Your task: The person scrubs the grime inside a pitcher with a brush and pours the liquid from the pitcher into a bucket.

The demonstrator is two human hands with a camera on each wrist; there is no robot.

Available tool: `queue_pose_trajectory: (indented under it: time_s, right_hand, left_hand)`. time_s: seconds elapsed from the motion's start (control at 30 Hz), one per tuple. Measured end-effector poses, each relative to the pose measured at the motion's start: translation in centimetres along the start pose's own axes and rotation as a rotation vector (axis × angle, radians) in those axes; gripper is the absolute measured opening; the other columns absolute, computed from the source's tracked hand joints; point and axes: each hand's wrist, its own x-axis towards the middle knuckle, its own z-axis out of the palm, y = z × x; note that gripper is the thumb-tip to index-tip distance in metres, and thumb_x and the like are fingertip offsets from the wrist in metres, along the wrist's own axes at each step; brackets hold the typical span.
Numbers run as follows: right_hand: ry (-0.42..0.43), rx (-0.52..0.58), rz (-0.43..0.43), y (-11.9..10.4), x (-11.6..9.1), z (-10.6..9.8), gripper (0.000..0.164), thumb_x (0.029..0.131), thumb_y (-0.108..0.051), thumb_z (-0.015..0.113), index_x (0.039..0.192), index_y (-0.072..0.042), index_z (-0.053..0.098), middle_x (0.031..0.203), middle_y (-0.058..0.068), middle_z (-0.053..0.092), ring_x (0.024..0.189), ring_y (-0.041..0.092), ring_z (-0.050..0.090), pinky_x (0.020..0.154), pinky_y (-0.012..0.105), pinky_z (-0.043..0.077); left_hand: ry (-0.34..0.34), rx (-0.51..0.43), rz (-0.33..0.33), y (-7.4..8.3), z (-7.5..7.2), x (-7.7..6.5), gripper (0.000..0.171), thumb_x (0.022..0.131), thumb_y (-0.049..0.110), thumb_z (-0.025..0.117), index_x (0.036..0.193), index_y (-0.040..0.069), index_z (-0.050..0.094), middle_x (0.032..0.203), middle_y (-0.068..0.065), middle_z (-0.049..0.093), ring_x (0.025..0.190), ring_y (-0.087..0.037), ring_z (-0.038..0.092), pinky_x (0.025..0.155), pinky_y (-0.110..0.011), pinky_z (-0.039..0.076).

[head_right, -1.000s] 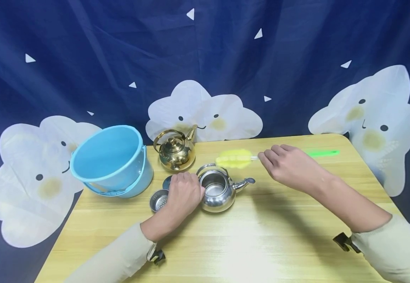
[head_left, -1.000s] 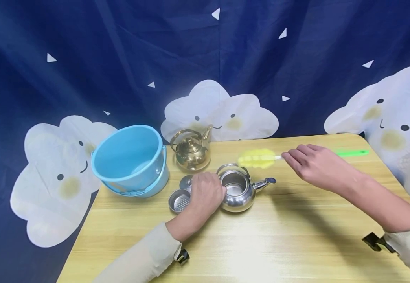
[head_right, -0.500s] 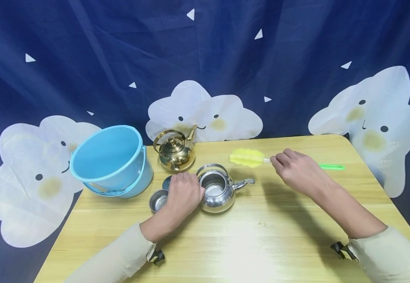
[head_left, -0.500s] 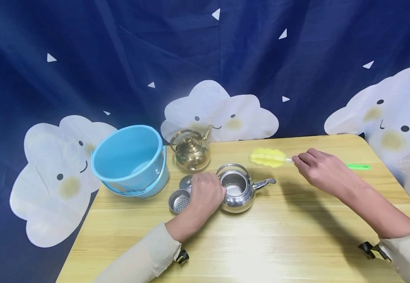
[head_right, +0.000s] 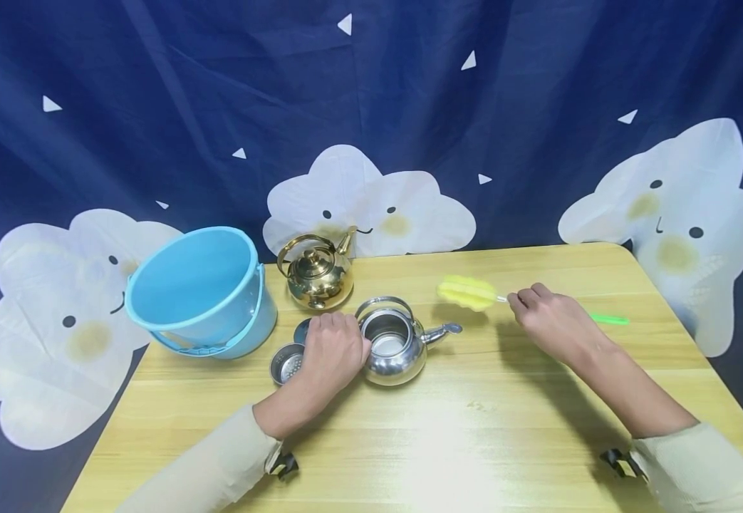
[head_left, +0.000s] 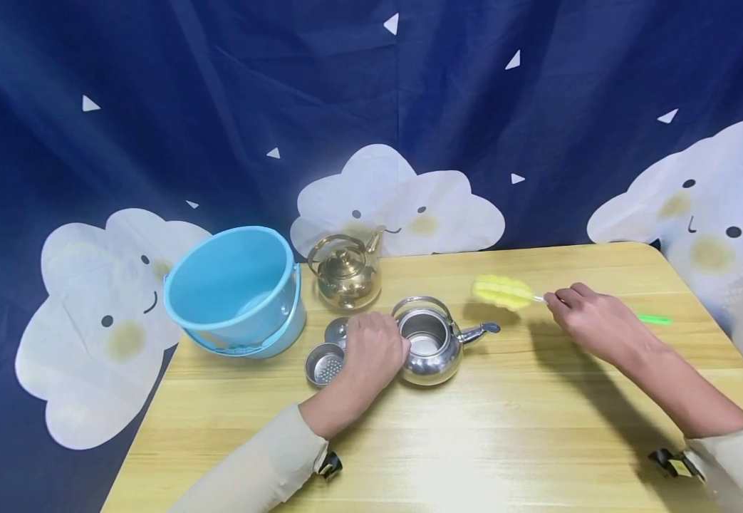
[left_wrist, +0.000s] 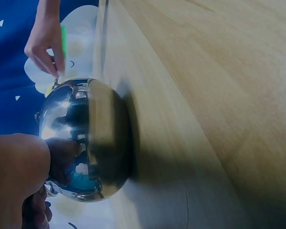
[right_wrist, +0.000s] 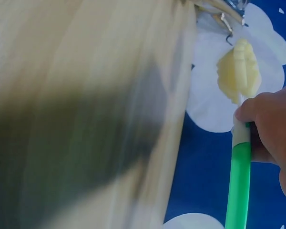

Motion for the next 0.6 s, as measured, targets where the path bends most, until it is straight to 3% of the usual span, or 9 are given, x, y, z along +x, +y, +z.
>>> queue_pose_trajectory:
  time_s: [0.13,0.3,0.6]
  right_hand:
    - [-0.022,-0.011,0.008,0.1,-0.8,0.7,0.045,0.110,-0.002,0.024,0.094,0.010,0.064,0.076,0.017,0.064,0.067,0.031,0.057,0.053,0.040,0.053]
    - [-0.057,-0.023,0.017,0.1,-1.6,1.3,0.030,0.099,0.011,0.036,0.096,0.010,0.065,0.080,0.019,0.067,0.070,0.032,0.060,0.055,0.041,0.055]
    - [-0.123,-0.015,0.087,0.0,-2.9,2.4,0.020,0.083,0.013,0.057,0.101,0.011,0.066,0.084,0.021,0.069,0.072,0.035,0.062,0.055,0.045,0.056]
  left_hand:
    - [0.021,-0.003,-0.004,0.0,0.1,0.0,0.032,0.087,0.035,0.056,0.061,0.019,0.046,0.057,0.005,0.043,0.053,-0.013,0.032,0.054,-0.030,0.016]
    - [0.048,-0.028,-0.013,0.0,0.1,0.0,0.030,0.085,0.032,0.056,0.060,0.019,0.046,0.056,0.005,0.042,0.053,-0.013,0.032,0.055,-0.029,0.015]
    - [0.045,-0.055,-0.016,-0.1,0.0,0.1,0.030,0.085,0.031,0.056,0.060,0.019,0.045,0.056,0.005,0.040,0.052,-0.014,0.028,0.056,-0.029,0.012]
